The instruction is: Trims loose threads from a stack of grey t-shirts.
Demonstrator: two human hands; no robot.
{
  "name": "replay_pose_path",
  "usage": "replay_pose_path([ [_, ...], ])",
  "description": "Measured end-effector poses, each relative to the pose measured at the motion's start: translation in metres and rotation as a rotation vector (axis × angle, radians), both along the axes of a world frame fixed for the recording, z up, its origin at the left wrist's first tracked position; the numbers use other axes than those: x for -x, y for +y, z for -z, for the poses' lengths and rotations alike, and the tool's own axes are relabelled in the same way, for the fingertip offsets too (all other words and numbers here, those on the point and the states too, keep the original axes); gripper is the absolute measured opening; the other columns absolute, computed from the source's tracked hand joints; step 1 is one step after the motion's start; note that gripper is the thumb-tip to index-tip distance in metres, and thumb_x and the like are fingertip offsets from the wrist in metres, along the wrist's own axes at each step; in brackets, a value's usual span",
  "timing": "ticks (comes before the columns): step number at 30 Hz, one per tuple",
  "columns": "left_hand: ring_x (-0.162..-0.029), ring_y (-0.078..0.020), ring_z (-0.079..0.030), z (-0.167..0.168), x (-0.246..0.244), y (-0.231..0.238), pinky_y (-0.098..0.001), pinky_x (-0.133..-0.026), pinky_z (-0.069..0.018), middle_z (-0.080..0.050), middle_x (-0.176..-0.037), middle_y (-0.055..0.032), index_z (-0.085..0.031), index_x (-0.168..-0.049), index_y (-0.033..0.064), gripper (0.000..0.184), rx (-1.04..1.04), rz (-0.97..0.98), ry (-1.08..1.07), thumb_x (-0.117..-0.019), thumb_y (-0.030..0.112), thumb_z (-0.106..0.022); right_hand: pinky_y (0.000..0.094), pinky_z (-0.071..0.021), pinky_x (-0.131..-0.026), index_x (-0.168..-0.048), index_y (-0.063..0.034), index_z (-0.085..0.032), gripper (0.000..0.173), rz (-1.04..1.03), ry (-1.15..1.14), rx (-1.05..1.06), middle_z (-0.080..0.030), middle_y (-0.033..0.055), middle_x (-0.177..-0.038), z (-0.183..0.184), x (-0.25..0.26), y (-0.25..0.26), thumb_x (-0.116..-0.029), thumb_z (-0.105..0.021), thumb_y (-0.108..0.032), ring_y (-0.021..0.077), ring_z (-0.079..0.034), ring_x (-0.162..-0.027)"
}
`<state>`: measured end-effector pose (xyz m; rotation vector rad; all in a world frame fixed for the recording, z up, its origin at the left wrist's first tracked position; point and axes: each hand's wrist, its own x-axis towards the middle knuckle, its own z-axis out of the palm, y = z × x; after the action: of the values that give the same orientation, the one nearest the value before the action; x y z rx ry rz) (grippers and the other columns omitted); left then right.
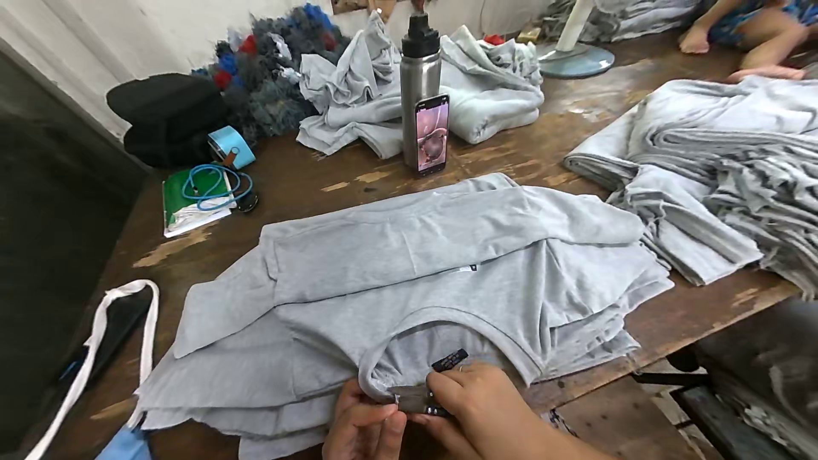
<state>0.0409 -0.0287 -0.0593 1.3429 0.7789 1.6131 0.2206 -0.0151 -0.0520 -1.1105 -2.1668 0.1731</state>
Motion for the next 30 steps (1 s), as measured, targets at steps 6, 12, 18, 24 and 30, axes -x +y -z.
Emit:
replay_pose_path([
  [6, -0.111, -0.0001, -0.063, 0.001, -0.001, 0.000, -0.0175, -0.094, -0.0537, -0.067, -0.123, 0.0122, -0.077, -0.110, 0.0265, 0.015, 0.001, -0.003, -0.014, -0.0961, 0.021, -0.071, 0.0306, -0.0375, -0.039, -0.078, -0.0135, -0.056, 0.041, 0.000, 0.027, 0.015, -0.048, -0.0010, -0.055, 0.001, 0.001, -0.001, -0.1034, -0.045, -0.044, 0.0142, -0.050, -0.045],
  [12, -0.112, 0.0008, -0.063, 0.000, -0.003, -0.001, -0.0170, -0.095, -0.0531, -0.067, -0.125, 0.0149, -0.077, -0.110, 0.0282, 0.016, -0.018, -0.027, 0.020, -0.0959, 0.022, -0.072, 0.0303, -0.0390, -0.042, -0.076, -0.0144, -0.056, 0.038, 0.052, 0.005, -0.023, -0.050, -0.0010, -0.056, 0.001, 0.006, -0.005, -0.1029, -0.046, -0.040, 0.0145, -0.052, -0.047],
  [18, -0.107, 0.0019, -0.065, 0.001, 0.000, -0.002, -0.0172, -0.091, -0.0552, -0.068, -0.121, 0.0156, -0.072, -0.115, 0.0304, 0.017, 0.003, -0.015, -0.003, -0.0994, 0.027, -0.066, 0.0298, -0.0496, -0.060, -0.090, -0.0082, -0.059, 0.034, -0.062, 0.237, -0.002, -0.059, 0.0053, -0.076, -0.012, 0.002, 0.004, -0.1031, -0.051, -0.039, 0.0172, -0.060, -0.069],
  [24, -0.108, 0.0058, -0.063, 0.001, -0.001, -0.002, -0.0147, -0.093, -0.0524, -0.067, -0.119, 0.0202, -0.070, -0.115, 0.0333, 0.017, -0.045, -0.018, 0.036, -0.1007, 0.026, -0.064, 0.0381, -0.0521, -0.092, -0.111, 0.0002, -0.067, 0.020, -0.312, 0.481, 0.143, -0.072, 0.0123, -0.105, -0.022, 0.013, 0.025, -0.0936, -0.060, -0.009, 0.0241, -0.067, -0.102],
  [30, -0.109, 0.0048, -0.062, 0.004, 0.000, -0.003, -0.0143, -0.093, -0.0516, -0.066, -0.121, 0.0193, -0.070, -0.117, 0.0327, 0.020, -0.050, -0.005, 0.052, -0.1011, 0.023, -0.063, 0.0294, -0.0503, -0.079, -0.091, -0.0042, -0.065, 0.010, -0.180, 0.533, 0.030, -0.066, 0.0070, -0.078, -0.013, 0.012, 0.021, -0.0924, -0.068, -0.014, 0.0165, -0.062, -0.078],
])
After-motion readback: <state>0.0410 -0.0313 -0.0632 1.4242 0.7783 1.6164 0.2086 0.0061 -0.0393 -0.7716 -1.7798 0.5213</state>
